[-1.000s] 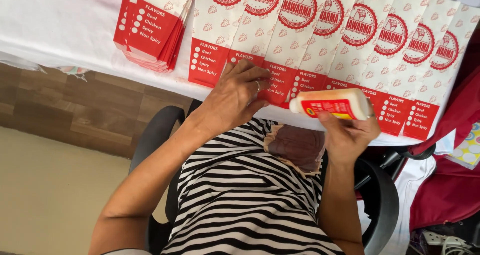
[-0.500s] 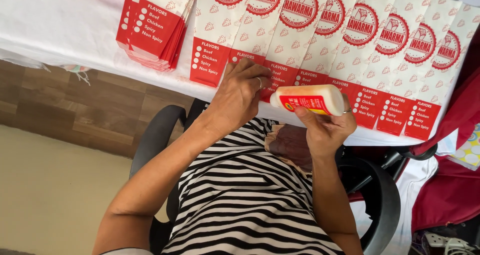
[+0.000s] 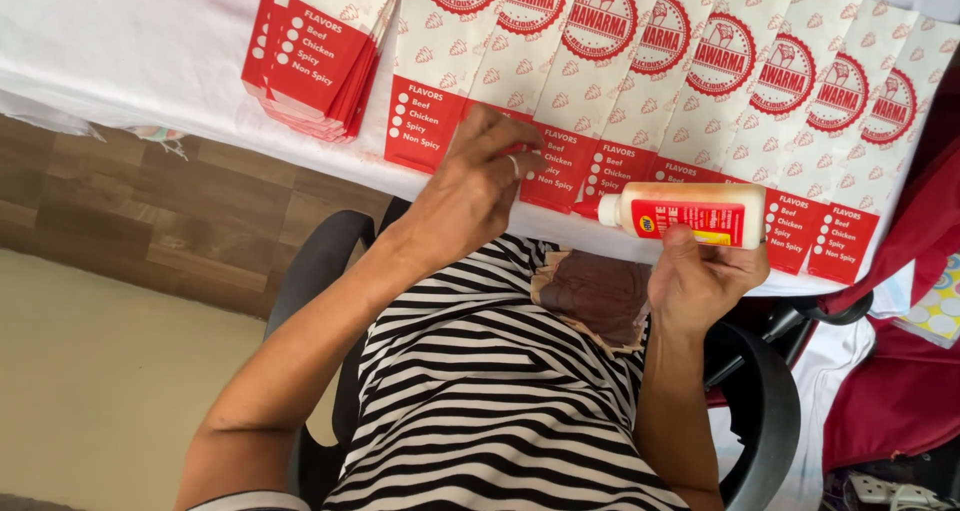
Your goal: The person applies glue and paper labels to shawarma packaging sleeves by hand on a white table.
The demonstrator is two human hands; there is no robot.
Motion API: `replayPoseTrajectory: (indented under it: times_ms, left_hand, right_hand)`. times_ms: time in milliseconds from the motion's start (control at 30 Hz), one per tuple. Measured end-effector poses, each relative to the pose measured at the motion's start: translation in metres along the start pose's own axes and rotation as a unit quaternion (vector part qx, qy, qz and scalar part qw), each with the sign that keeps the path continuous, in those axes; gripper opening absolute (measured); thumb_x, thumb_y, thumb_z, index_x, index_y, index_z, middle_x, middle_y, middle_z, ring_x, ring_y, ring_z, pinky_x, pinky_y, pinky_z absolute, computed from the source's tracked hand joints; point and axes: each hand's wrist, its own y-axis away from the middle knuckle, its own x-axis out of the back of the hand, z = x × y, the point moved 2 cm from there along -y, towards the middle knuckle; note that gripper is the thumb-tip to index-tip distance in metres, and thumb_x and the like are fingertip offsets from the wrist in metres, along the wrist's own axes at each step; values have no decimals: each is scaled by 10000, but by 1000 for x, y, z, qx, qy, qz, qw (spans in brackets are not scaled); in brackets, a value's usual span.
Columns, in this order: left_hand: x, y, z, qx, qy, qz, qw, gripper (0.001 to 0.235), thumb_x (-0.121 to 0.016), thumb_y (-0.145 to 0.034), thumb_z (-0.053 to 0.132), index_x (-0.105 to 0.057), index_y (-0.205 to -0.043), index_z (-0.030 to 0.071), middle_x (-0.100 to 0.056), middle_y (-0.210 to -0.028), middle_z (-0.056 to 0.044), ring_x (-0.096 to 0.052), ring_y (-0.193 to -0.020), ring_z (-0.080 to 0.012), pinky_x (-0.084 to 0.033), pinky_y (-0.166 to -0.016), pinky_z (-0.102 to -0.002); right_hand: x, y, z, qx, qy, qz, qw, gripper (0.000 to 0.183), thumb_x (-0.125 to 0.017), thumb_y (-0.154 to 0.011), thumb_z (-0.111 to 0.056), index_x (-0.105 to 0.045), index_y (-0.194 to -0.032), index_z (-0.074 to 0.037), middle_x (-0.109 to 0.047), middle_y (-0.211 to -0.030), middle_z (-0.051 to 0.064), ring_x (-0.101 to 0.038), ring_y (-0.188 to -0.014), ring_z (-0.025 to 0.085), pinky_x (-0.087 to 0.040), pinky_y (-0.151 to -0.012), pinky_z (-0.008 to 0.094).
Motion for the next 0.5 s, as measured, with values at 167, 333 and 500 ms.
replayPoseTrajectory:
  times_ms: [167,333,500]
  left_hand:
    - [39,9,-19,-13,-102,-21,994,98,-766,-816,-12,-744,-896,40,-689,-985,-104,-563,-949,-317,-418,-825,-393]
    - [44,20,-26,7,-100,-41,994,183,-861,-723,47,-752,-870,39,-700,-970,-99,-579,-962,-311,-405,-826,-408]
    - [51,23,-29,47,-55,-98,993,348,-899,-648,57,-751,-958,1,-705,-1103,-136,-576,-1038,-350,-391,-874,-429]
  right_hand:
    - [-48,-3,-9,3,-26,-32,999,505,-828,-813,-2,-592,-1257,39,-695,-1124,203,-706,-1093,305,-566,-1031,477]
    - [-92,-2,-12,13,-18,-83,996,495,-858,-805,-34,-623,-1235,39,-713,-1120,227,-705,-1093,313,-554,-1022,498]
    - [-121,-2,-24,-5,59,-169,984,491,-879,-800,-11,-613,-1201,91,-710,-1107,259,-709,-1079,342,-570,-945,490]
